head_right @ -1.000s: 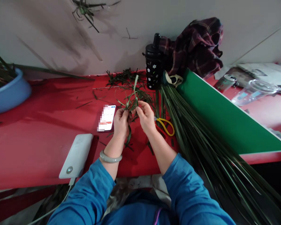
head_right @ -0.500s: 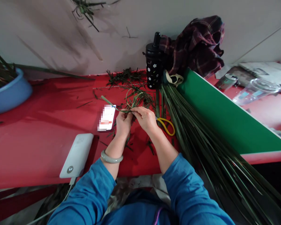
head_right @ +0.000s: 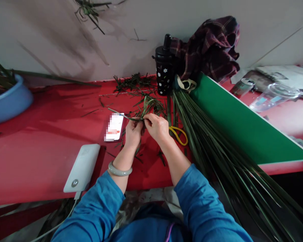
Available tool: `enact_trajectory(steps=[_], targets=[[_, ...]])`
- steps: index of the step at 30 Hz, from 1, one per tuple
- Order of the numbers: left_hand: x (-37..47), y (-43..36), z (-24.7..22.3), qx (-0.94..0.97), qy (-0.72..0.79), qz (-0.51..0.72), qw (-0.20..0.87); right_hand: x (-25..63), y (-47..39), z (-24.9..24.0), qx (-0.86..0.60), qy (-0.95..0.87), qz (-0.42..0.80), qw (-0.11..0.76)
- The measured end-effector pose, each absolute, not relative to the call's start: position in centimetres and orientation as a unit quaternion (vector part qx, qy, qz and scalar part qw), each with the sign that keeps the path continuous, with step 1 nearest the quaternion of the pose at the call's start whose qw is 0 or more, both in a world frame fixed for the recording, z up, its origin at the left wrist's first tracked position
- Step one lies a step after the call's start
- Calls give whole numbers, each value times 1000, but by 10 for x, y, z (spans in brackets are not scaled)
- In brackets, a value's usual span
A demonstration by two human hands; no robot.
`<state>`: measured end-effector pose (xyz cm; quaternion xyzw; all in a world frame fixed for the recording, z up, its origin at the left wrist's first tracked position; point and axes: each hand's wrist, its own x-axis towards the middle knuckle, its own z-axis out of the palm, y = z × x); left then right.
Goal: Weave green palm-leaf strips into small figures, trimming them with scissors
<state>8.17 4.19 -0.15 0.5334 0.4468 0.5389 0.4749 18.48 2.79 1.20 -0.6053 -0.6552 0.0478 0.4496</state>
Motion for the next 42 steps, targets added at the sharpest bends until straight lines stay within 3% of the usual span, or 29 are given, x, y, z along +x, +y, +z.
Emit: enact_trajectory(steps=[4, 11, 20, 30, 37, 42], targets=[[81, 43, -4, 522, 446, 537, 490, 182, 28, 10, -604, -659, 45, 447], [78, 41, 3, 577, 475, 513, 422, 184, 30, 10, -609, -625, 133, 470], [81, 37, 4, 600, 472, 523, 379, 176, 28, 17, -692, -538, 155, 455], [81, 40, 1, 589, 473, 514, 407, 185, 34, 12, -620, -598, 231, 452], [82, 36, 0, 616, 473, 518, 359, 179, 30, 18, -666, -562, 209, 443], [84, 34, 1, 616, 471, 506, 379, 181, 31, 16, -649, -573, 210, 454]])
